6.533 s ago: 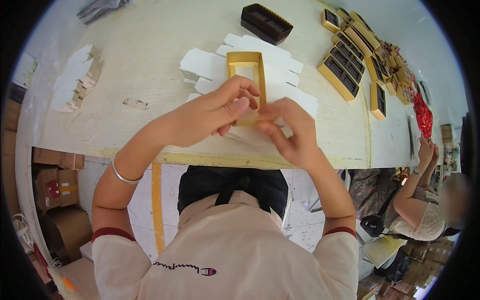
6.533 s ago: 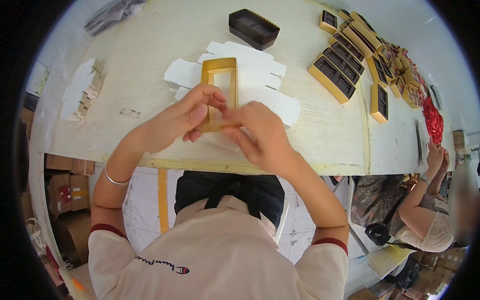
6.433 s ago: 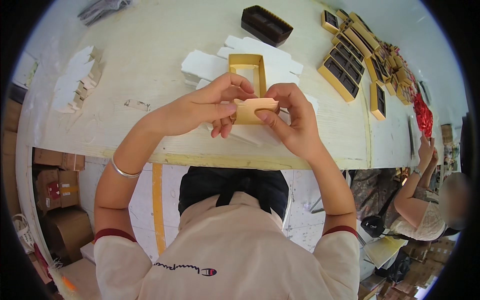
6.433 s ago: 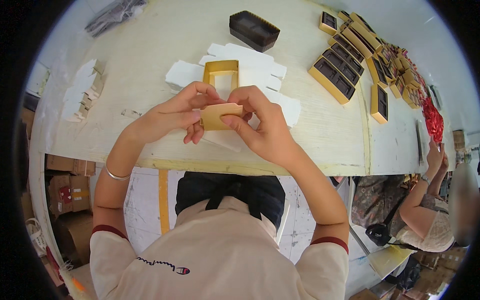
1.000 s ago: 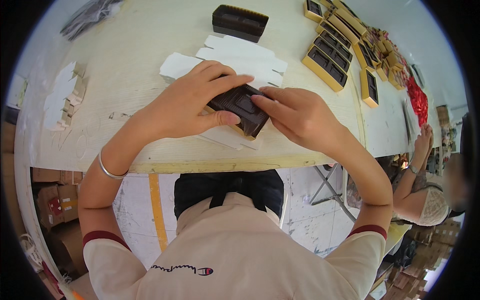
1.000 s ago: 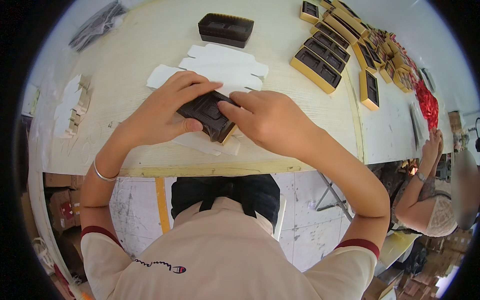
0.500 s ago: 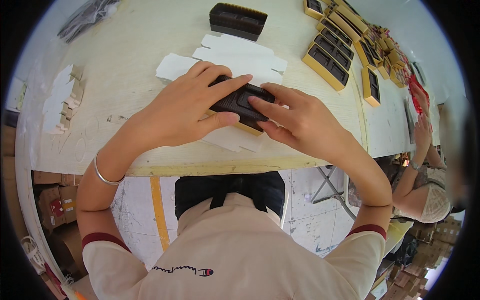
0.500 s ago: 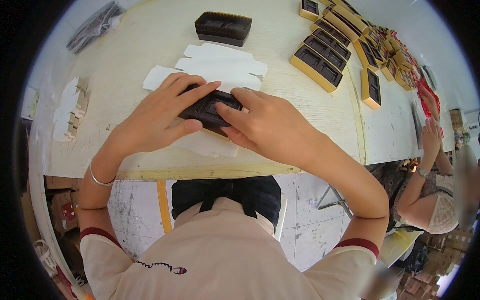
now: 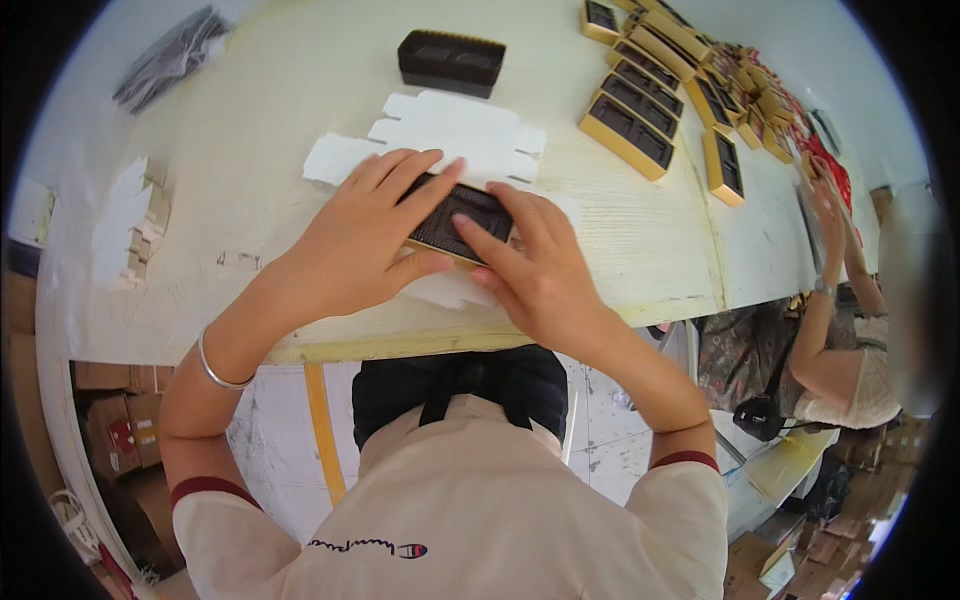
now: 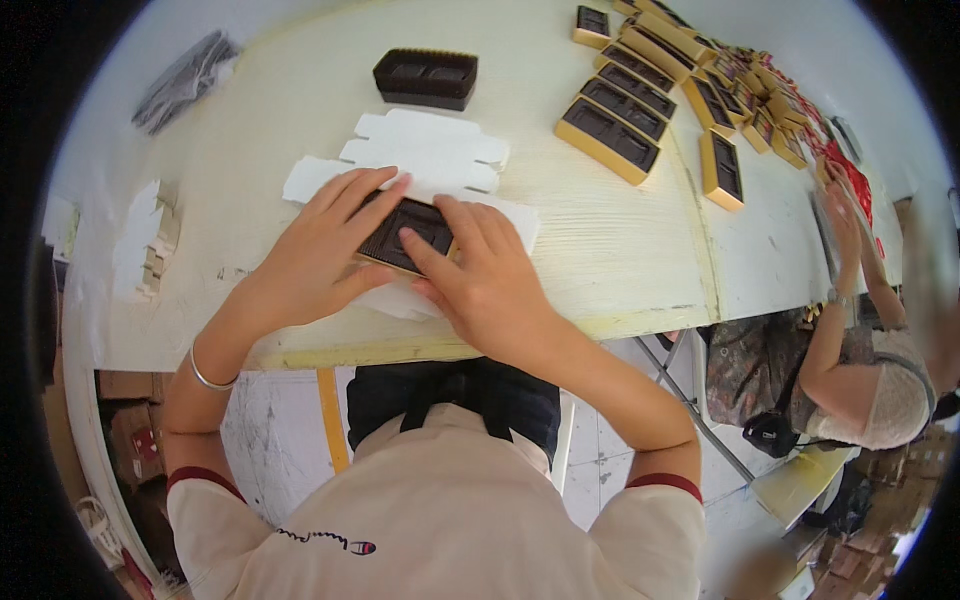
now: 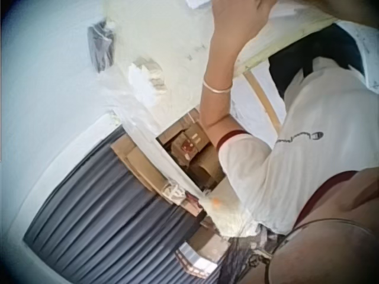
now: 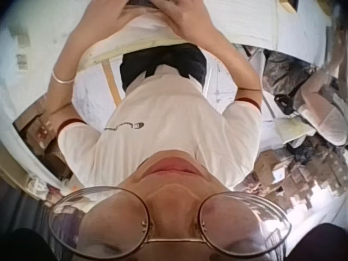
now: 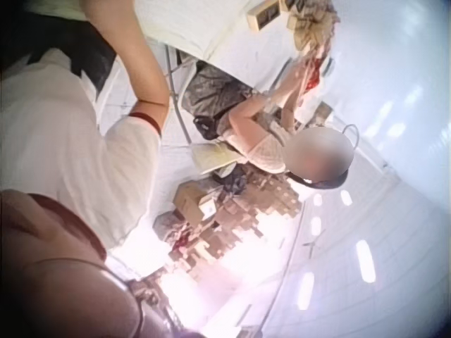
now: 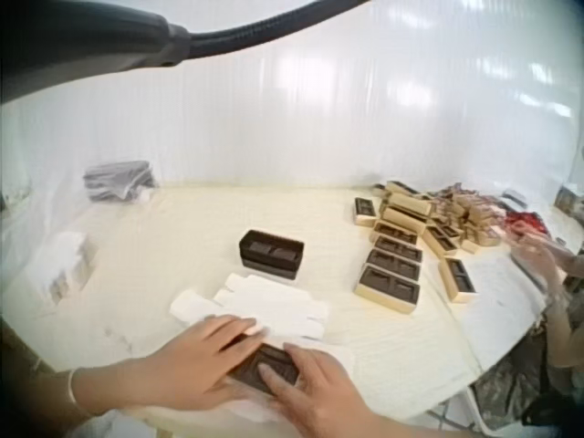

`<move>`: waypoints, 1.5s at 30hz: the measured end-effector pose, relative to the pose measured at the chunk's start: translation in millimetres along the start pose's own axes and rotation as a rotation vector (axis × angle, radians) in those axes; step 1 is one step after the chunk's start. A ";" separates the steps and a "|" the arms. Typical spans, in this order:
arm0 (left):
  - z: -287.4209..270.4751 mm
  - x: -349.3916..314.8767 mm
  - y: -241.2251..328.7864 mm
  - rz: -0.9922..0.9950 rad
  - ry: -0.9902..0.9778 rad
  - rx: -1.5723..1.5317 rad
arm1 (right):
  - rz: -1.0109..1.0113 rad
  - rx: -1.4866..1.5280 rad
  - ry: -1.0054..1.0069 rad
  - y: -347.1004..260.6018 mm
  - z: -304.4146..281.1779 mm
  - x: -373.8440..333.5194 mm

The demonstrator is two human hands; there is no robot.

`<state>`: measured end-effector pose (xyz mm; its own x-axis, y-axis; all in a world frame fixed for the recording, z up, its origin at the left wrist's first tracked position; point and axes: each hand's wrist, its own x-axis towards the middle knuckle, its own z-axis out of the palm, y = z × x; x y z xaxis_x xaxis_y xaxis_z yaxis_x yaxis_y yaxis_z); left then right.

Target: The person folds flat cardboard pieces into small rectangular boxes and places dark rectangular objects inside them. They repeat this process multiple times, stacking the finished boxes on the table.

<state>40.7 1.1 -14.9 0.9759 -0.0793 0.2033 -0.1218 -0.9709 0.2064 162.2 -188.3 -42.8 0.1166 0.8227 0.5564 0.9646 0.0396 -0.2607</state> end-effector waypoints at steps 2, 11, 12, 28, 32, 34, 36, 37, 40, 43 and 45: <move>-17.1 -1.4 7.3 -0.001 0.103 -0.066 | 0.027 0.063 0.055 2.2 -5.0 -1.3; -94.9 -40.1 87.9 0.511 0.384 -0.956 | 0.493 -0.189 0.276 70.0 -82.7 -83.6; -107.1 -38.9 105.0 0.497 0.327 -0.998 | 0.490 -0.199 0.262 70.9 -85.1 -88.3; -154.4 -55.1 167.7 0.702 0.049 -1.695 | 0.119 -0.157 0.410 127.6 -14.4 8.1; -131.8 -59.1 129.5 0.525 -0.004 -1.485 | 0.138 -0.044 0.475 102.6 -7.9 -10.3; -102.9 -59.9 101.7 0.265 0.225 -1.108 | 0.129 -0.055 0.526 102.1 -8.7 -6.8; -73.6 -53.3 54.1 0.030 0.253 -0.540 | 0.168 0.019 0.547 109.2 -5.9 -7.5; -58.2 -51.0 38.5 -0.059 0.240 -0.402 | 0.186 0.068 0.549 111.4 -1.8 -7.0; -29.8 -38.3 8.3 -0.227 0.067 -0.075 | 0.268 0.152 0.534 100.5 -10.8 -9.9; -20.5 -17.3 -2.4 -0.162 -0.044 0.021 | 0.275 0.215 0.447 91.5 -16.6 -14.4; -7.1 -22.3 -14.8 -0.122 -0.112 -0.036 | 0.243 0.241 0.374 87.4 -16.8 -15.2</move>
<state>19.4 18.8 -15.7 0.9977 0.0124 0.0671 -0.0053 -0.9663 0.2572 248.7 -206.9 -60.7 0.4501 0.5664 0.6904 0.8225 0.0381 -0.5675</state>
